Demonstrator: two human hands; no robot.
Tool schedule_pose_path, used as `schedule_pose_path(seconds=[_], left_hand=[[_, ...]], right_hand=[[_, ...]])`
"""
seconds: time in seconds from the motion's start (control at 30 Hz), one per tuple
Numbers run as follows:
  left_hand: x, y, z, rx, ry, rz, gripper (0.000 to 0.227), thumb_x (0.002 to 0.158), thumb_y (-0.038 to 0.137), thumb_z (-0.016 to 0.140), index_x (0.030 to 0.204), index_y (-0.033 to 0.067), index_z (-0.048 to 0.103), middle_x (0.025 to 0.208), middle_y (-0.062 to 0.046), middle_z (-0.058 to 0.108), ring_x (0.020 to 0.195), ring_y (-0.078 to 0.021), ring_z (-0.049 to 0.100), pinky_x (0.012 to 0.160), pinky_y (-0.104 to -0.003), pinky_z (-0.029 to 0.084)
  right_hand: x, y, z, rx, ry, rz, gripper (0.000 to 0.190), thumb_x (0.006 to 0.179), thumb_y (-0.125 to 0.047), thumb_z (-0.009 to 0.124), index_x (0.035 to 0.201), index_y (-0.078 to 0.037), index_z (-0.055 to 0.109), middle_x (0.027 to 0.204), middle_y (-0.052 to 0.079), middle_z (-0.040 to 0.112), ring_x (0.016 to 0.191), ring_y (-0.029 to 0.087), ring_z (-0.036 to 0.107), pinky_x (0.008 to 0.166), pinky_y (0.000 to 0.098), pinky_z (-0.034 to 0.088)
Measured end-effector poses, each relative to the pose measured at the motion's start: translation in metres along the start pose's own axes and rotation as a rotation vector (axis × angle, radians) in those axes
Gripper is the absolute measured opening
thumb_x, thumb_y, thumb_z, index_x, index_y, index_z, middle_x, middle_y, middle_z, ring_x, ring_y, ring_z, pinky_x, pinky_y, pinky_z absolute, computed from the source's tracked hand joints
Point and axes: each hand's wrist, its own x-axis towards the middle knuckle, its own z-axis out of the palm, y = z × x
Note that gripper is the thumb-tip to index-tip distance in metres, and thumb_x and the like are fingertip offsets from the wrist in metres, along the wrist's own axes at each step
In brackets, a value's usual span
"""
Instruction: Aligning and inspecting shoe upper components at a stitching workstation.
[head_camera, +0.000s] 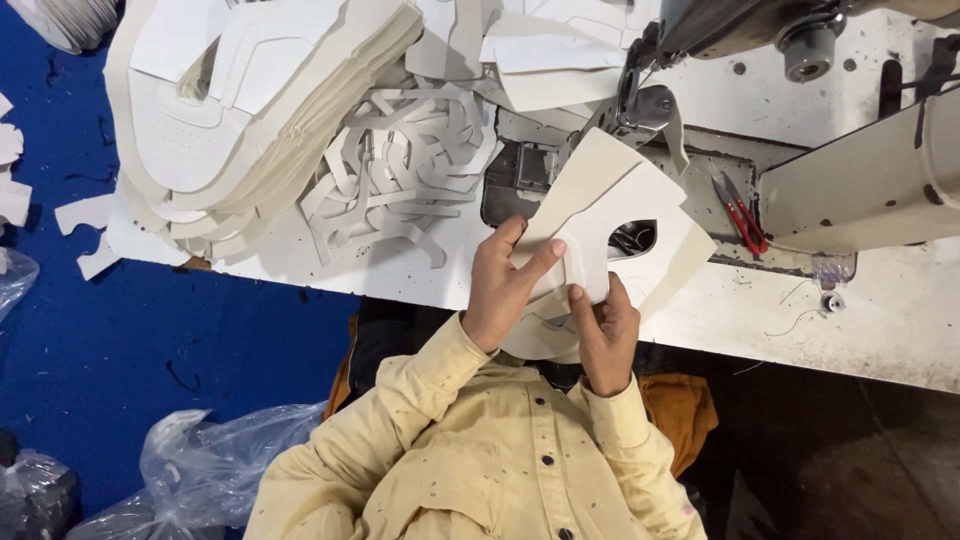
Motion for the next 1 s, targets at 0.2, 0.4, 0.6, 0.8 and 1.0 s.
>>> schedule_pose_path(seconds=[0.2, 0.4, 0.6, 0.8, 1.0], left_hand=[[0.021, 0.021, 0.003, 0.006, -0.067, 0.034, 0.031, 0.095, 0.025, 0.077, 0.090, -0.0014, 0.062, 0.078, 0.000, 0.062, 0.075, -0.0040, 0.050, 0.061, -0.025, 0.044], [0.076, 0.040, 0.005, 0.233, -0.278, 0.175, 0.029, 0.090, 0.021, 0.079, 0.103, -0.0038, 0.069, 0.086, -0.006, 0.071, 0.079, -0.0101, 0.063, 0.071, -0.025, 0.052], [0.132, 0.032, -0.001, -0.117, -0.445, 0.010, 0.057, 0.083, 0.009, 0.083, 0.126, -0.0065, 0.049, 0.116, -0.012, 0.060, 0.105, -0.0161, 0.064, 0.087, -0.029, 0.058], [0.168, 0.047, 0.006, -0.044, -0.494, -0.199, 0.066, 0.072, 0.002, 0.085, 0.131, 0.0005, 0.054, 0.127, -0.013, 0.062, 0.114, -0.0196, 0.060, 0.097, -0.030, 0.050], [0.183, 0.048, 0.007, -0.002, -0.573, -0.230, 0.068, 0.070, 0.003, 0.085, 0.133, -0.0003, 0.061, 0.127, -0.010, 0.067, 0.120, -0.0239, 0.060, 0.103, -0.033, 0.046]], right_hand=[[0.007, -0.019, -0.007, 0.034, 0.040, -0.055, 0.030, 0.102, -0.015, 0.066, 0.125, 0.004, 0.065, 0.088, -0.001, 0.069, 0.072, 0.003, 0.054, 0.062, 0.0196, 0.042], [0.034, -0.047, -0.001, 0.198, -0.028, 0.005, 0.025, 0.099, -0.012, 0.067, 0.115, 0.007, 0.069, 0.098, 0.007, 0.075, 0.079, 0.013, 0.072, 0.071, 0.0302, 0.063], [0.057, -0.053, 0.017, 0.363, -0.006, 0.021, 0.024, 0.099, -0.010, 0.068, 0.114, 0.007, 0.071, 0.099, 0.012, 0.076, 0.073, 0.018, 0.073, 0.067, 0.0318, 0.062], [0.073, -0.061, 0.032, 0.498, 0.044, 0.030, 0.023, 0.100, -0.011, 0.067, 0.111, 0.009, 0.071, 0.096, 0.015, 0.077, 0.074, 0.019, 0.074, 0.064, 0.0333, 0.063], [0.078, -0.063, 0.038, 0.597, 0.067, 0.016, 0.024, 0.101, -0.012, 0.066, 0.111, 0.009, 0.072, 0.094, 0.015, 0.076, 0.070, 0.017, 0.071, 0.061, 0.0326, 0.062]])
